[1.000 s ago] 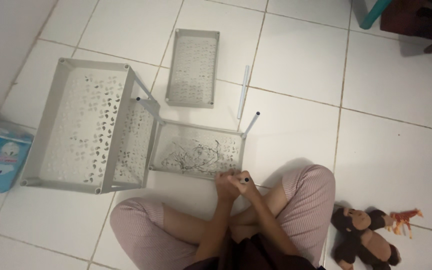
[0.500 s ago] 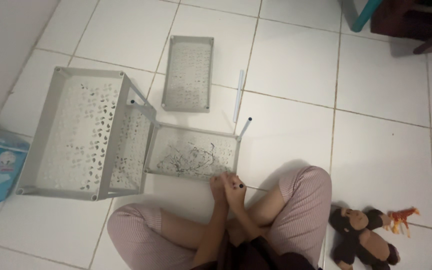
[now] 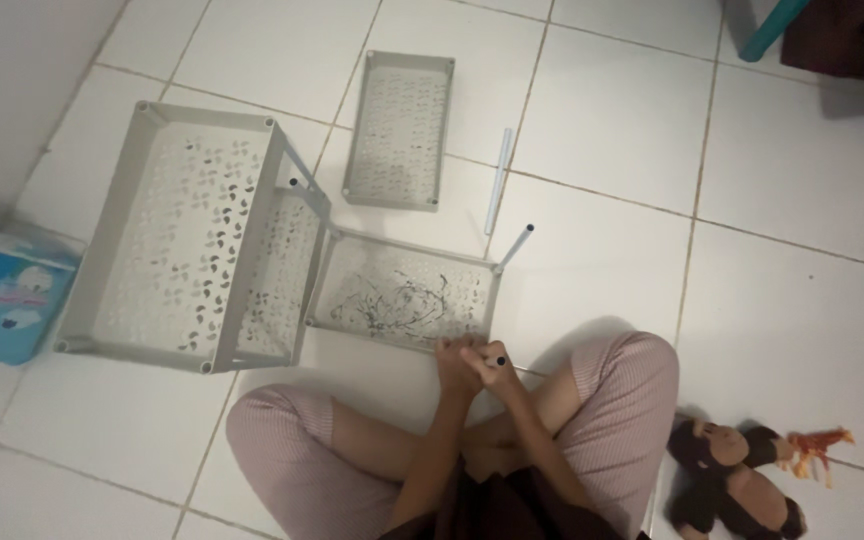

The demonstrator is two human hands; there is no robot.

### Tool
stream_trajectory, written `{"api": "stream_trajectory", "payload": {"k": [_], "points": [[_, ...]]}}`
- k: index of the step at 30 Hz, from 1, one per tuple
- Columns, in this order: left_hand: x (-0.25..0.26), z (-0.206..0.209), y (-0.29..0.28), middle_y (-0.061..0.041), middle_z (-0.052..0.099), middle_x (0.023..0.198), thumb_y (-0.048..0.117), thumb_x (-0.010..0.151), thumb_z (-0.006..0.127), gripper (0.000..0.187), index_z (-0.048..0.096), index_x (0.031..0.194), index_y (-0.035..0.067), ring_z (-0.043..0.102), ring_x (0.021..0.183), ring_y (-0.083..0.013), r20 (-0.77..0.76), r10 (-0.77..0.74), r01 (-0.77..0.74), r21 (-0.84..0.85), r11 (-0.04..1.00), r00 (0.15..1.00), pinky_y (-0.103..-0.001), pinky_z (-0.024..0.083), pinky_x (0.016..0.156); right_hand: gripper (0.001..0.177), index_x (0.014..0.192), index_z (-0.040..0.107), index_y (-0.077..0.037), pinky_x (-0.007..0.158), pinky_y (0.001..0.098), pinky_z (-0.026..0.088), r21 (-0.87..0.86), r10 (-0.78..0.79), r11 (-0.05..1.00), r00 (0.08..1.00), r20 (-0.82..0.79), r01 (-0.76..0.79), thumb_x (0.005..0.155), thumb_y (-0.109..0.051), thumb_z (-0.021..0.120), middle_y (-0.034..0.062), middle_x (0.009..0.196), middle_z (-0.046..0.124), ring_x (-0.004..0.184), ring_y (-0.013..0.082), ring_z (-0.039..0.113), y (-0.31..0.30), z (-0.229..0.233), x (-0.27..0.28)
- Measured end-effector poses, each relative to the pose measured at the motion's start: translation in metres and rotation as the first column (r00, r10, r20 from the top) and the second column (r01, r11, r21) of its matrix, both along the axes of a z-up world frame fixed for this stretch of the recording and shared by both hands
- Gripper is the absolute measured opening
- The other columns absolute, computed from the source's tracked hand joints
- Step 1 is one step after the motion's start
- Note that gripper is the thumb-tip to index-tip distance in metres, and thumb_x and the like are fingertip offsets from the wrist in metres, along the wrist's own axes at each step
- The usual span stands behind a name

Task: The person sits on the floor and assembles a plastic shelving unit by inserting white support rods into the corner holes of perforated trays. They connect multiple trays together using the rods to form a multi-tiered structure.

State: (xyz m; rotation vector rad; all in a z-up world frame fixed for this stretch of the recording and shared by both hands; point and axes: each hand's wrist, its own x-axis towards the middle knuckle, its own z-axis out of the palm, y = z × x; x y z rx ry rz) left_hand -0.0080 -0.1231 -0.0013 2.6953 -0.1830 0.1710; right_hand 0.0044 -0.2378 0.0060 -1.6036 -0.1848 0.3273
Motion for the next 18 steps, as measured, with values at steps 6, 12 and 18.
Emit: {"api": "stream_trajectory", "payload": {"k": [6, 12, 18], "points": [[-0.008, -0.009, -0.005, 0.001, 0.077, 0.095, 0.031, 0.089, 0.078, 0.007, 0.08, 0.089, 0.024, 0.071, 0.096, -0.0232, 0.017, 0.07, -0.067, -0.144, 0.987, 0.997, -0.05, 0.042, 0.094, 0.042, 0.075, 0.072, 0.006, 0.053, 0.038, 0.041, -0.088, 0.15, 0.985, 0.989, -0.007, -0.15, 0.101, -0.026, 0.079, 0.0077, 0.059, 0.063, 0.057, 0.0133, 0.053, -0.015, -0.01, 0.011], [-0.009, -0.011, -0.006, -0.001, 0.077, 0.094, 0.032, 0.083, 0.079, 0.012, 0.078, 0.088, 0.021, 0.073, 0.1, -0.0234, 0.102, 0.04, -0.026, -0.136, 0.99, 0.994, -0.054, 0.041, 0.093, 0.035, 0.083, 0.081, 0.004, 0.064, 0.037, 0.053, -0.145, 0.217, 0.968, 0.972, 0.087, -0.203, 0.096, -0.028, 0.084, 0.0123, 0.074, 0.078, 0.07, 0.0155, 0.069, -0.024, -0.015, 0.011], [-0.003, -0.017, -0.006, -0.001, 0.077, 0.098, 0.028, 0.091, 0.074, 0.008, 0.076, 0.093, 0.02, 0.072, 0.102, -0.0253, -0.009, 0.122, -0.122, -0.063, 0.991, 0.993, -0.053, 0.042, 0.099, 0.048, 0.079, 0.068, 0.005, 0.061, 0.0329, 0.043, -0.209, 0.055, 0.977, 0.997, 0.049, -0.044, 0.108, -0.029, 0.083, 0.0082, 0.067, 0.06, 0.064, 0.0147, 0.049, -0.008, -0.008, 0.004]]}}
